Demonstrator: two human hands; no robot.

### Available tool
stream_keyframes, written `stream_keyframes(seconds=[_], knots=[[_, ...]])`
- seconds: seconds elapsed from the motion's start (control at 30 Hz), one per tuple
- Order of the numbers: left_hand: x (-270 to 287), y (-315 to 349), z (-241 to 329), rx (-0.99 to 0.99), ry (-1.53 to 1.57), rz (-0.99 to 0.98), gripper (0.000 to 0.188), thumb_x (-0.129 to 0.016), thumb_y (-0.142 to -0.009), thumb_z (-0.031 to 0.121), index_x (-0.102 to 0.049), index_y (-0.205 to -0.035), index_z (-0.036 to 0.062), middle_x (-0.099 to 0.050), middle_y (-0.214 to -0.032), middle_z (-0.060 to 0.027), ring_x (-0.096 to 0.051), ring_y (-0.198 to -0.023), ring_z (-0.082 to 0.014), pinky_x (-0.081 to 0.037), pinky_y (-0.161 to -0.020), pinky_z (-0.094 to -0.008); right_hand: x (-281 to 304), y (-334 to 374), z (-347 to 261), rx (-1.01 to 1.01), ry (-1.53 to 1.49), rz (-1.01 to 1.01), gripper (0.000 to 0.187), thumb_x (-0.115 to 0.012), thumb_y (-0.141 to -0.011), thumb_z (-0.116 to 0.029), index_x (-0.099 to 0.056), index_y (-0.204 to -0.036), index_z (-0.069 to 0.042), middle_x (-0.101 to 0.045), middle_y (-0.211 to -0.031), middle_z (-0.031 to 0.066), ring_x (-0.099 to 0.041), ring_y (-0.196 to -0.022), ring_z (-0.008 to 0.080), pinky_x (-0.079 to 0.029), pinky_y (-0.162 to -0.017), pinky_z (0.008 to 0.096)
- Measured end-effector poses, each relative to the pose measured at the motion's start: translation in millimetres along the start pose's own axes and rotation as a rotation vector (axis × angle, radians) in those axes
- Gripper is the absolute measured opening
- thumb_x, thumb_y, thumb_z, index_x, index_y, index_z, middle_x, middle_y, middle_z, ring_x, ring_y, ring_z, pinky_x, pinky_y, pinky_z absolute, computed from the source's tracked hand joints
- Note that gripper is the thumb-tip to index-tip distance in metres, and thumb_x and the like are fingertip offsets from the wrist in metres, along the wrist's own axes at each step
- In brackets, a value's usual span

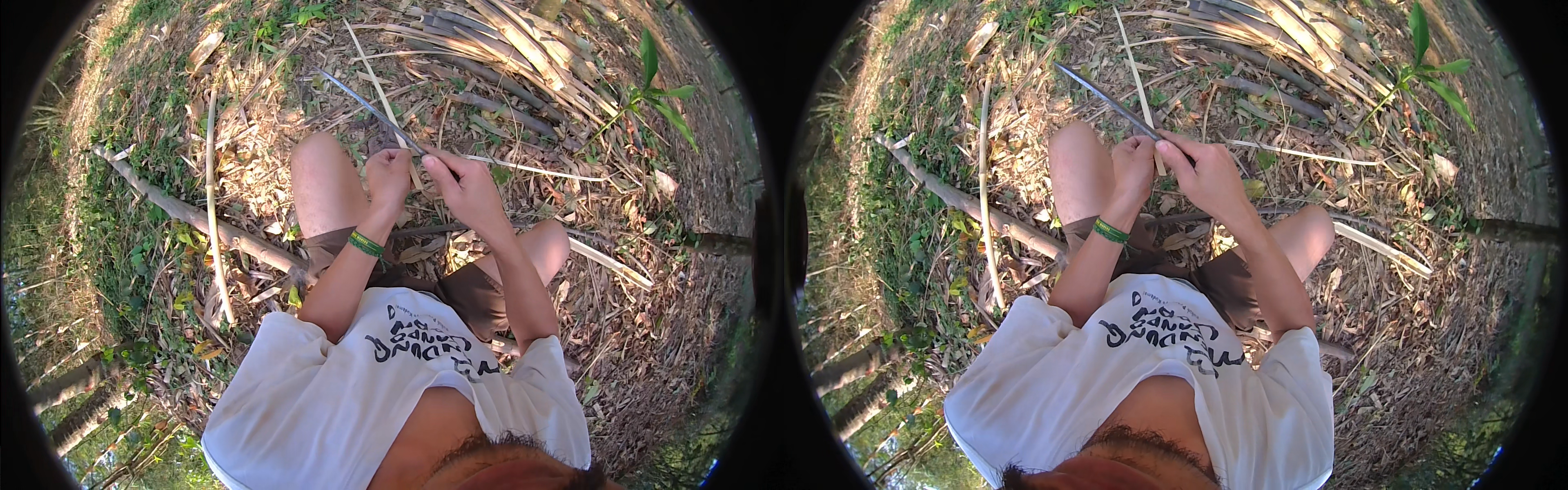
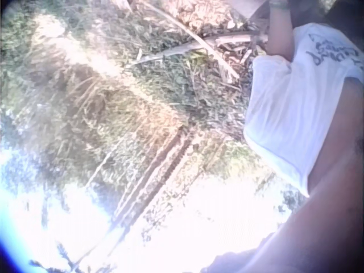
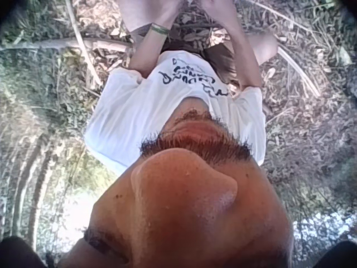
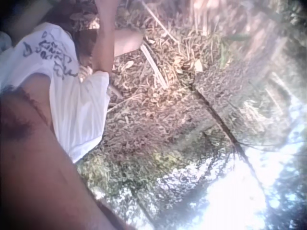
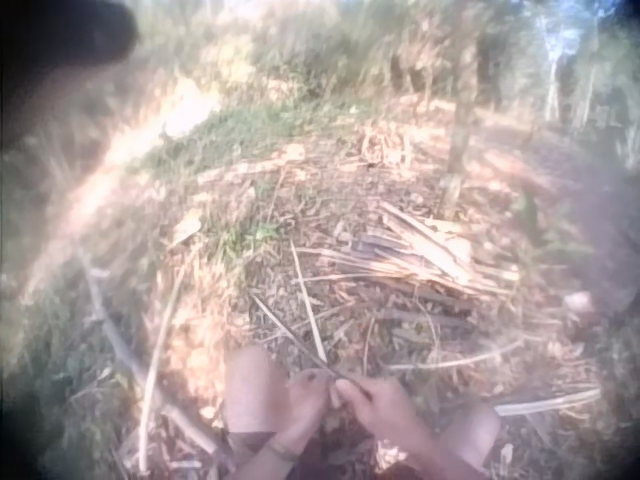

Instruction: The person shaves a thin bamboo strip using a machete, then peels off layers and bends the strip with their hands.

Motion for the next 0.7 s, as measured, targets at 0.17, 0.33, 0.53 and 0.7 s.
stream_keyframes(seconds=[0.17, 0.33, 0.53, 0.7], knots=[[36.3, -0.7, -60.0, 0.147, -0.083, 0.072, 0.019, -0.062, -0.093, 0.015, -0.060, -0.080, 0.0008, -0.058, -0.061, -0.0041, -0.053, -0.044, -0.0114, -0.040, -0.040, -0.0270, 53.3, -14.1, -37.0, 0.056, -0.252, 0.079, 0.042, -0.051, -0.104, -0.036, -0.069, -0.120, -0.001, -0.052, -0.057, -0.0005, -0.042, -0.047, 0.0061, -0.034, -0.047, 0.0262], [29.5, 19.7, -38.9, 0.017, 0.005, -0.028, 0.012, -0.054, -0.097, 0.013, -0.053, -0.092, 0.0018, -0.062, -0.066, -0.0072, -0.060, -0.053, -0.0132, -0.045, -0.047, -0.0253, 71.3, -21.2, -24.4, 0.011, -0.367, 0.006, 0.048, -0.049, -0.105, -0.042, -0.067, -0.121, 0.000, -0.050, -0.061, -0.0042, -0.042, -0.050, 0.0022, -0.034, -0.048, 0.0229], [31.9, 14.9, -30.1, -0.117, -0.061, -0.032, 0.008, -0.050, -0.099, 0.010, -0.048, -0.097, 0.0023, -0.057, -0.064, -0.0045, -0.052, -0.051, -0.0102, -0.041, -0.046, -0.0258, -9.1, -8.4, 126.7, -0.275, 0.358, 0.189, 0.057, -0.056, -0.096, -0.052, -0.062, -0.128, -0.004, -0.064, -0.074, 0.0141, -0.064, -0.072, 0.0275, -0.050, -0.067, 0.0390], [21.3, 17.5, -46.1, -0.166, -0.074, -0.054, 0.009, -0.051, -0.099, 0.009, -0.050, -0.094, 0.0019, -0.058, -0.062, -0.0040, -0.052, -0.050, -0.0083, -0.040, -0.046, -0.0258, -49.3, 20.1, 289.5, -0.503, 0.593, 0.265, 0.056, -0.055, -0.095, -0.055, -0.065, -0.116, -0.005, -0.071, -0.081, 0.0196, -0.068, -0.086, 0.0414, -0.053, -0.082, 0.0478]])
Point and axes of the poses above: each hand's wrist, its own y-axis away from the middle knuckle, its own x-axis out of the back of the hand, z = x × y, the point moved 3 cm from there along -y, towards the middle knuckle
